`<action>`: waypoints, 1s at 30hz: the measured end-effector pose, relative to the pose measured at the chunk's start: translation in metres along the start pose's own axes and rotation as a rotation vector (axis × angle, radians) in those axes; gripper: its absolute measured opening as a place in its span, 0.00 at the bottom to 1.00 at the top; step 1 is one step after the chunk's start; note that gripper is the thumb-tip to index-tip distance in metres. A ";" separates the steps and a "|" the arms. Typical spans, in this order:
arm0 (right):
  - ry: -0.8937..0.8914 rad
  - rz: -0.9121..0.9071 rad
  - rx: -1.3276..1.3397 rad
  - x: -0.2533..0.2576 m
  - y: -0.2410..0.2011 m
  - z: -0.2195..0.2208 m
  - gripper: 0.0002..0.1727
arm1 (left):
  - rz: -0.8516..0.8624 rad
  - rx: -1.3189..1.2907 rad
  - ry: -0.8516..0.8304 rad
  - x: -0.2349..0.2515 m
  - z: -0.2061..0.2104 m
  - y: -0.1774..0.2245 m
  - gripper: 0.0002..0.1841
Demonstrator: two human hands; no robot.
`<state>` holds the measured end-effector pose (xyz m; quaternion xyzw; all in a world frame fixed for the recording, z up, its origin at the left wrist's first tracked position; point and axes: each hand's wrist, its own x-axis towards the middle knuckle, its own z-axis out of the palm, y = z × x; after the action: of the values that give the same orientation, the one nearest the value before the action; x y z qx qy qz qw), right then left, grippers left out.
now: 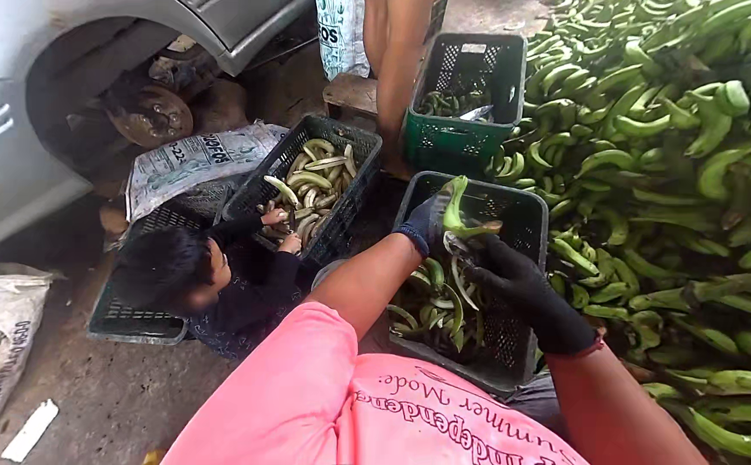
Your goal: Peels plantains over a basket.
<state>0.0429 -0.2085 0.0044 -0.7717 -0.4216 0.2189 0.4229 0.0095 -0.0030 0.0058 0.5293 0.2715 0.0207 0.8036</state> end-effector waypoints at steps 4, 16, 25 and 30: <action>-0.015 -0.047 0.085 -0.004 0.002 -0.006 0.39 | -0.048 0.064 -0.021 -0.007 0.011 0.004 0.31; 0.100 0.132 0.439 -0.004 -0.019 -0.007 0.28 | 0.112 0.320 0.021 0.009 0.014 -0.009 0.30; 0.052 0.190 0.873 0.003 -0.020 -0.028 0.22 | 0.568 0.581 -0.399 -0.005 0.000 0.010 0.24; 0.310 0.127 0.921 -0.016 -0.034 -0.080 0.15 | 0.130 0.358 -0.473 -0.002 -0.010 0.013 0.24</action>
<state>0.0737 -0.2498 0.0761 -0.5521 -0.1651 0.2903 0.7639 0.0064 0.0104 0.0156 0.6690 0.0416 -0.1001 0.7353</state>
